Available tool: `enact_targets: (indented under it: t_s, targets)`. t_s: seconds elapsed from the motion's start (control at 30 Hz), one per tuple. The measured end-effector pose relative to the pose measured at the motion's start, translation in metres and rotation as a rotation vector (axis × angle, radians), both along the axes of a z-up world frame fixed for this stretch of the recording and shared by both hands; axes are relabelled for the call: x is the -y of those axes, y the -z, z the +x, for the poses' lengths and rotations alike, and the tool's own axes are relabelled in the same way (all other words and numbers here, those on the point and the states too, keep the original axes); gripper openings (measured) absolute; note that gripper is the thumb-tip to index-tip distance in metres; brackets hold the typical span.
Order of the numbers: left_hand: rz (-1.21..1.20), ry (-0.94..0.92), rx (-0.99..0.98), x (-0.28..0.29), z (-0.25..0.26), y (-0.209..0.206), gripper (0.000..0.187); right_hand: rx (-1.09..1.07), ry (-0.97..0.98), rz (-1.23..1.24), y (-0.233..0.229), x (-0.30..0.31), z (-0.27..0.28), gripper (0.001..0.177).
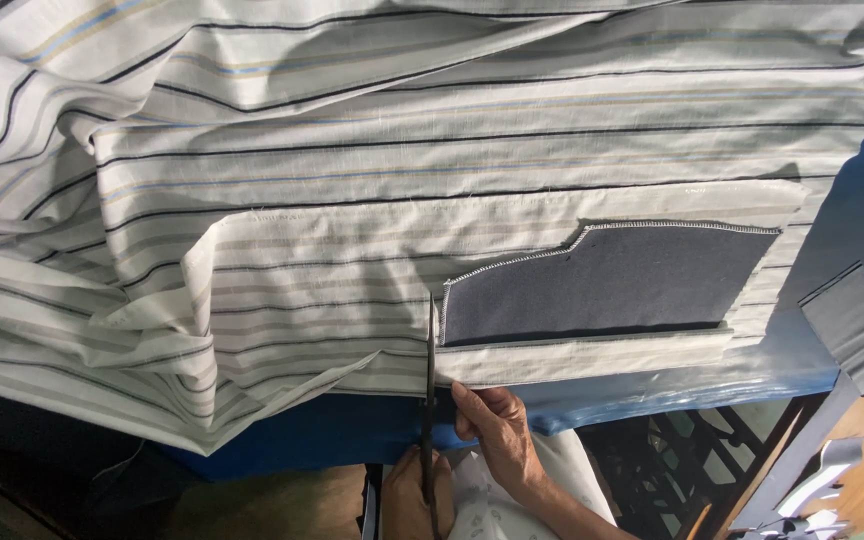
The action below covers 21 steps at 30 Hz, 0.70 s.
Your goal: The person lays a striped fabric on a blue worktable, places a dark fabric piece on it, and uses a ruler and iron to press the area. Then the person uses shears to cut the striped fabric around the dark piece, trimming the edges.
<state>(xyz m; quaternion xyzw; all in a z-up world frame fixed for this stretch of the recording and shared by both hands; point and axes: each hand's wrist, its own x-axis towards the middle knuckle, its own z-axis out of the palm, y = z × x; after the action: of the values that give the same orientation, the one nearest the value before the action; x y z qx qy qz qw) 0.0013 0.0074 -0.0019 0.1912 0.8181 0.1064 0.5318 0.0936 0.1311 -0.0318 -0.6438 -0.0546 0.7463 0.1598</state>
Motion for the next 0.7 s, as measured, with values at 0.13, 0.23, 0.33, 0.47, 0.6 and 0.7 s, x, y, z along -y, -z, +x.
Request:
enact_targets:
  t_s: [0.13,0.23,0.33,0.47,0.6,0.7]
  targets:
    - [0.077,-0.029,-0.077,-0.003,0.001,-0.001,0.037,-0.011,0.022,-0.001,0.004,0.004,0.002,0.044]
    - [0.083,0.012,-0.124,0.004,0.003,0.003,0.036,-0.011,-0.028,0.007,0.000,-0.002,0.001,0.046]
    - [0.038,0.043,-0.082,-0.004,-0.001,0.000,0.028,-0.027,-0.023,0.005,-0.003,-0.005,0.001,0.046]
    - [0.070,0.068,-0.085,-0.012,-0.004,0.002,0.027,0.006,-0.042,-0.021,-0.002,-0.005,0.001,0.044]
    - [0.073,0.043,-0.114,-0.023,-0.004,-0.003,0.032,-0.013,-0.060,-0.003,-0.003,-0.009,0.001,0.047]
    - [0.083,0.053,-0.118,-0.024,-0.005,-0.006,0.033,-0.016,-0.070,0.004,-0.004,-0.009,0.002,0.045]
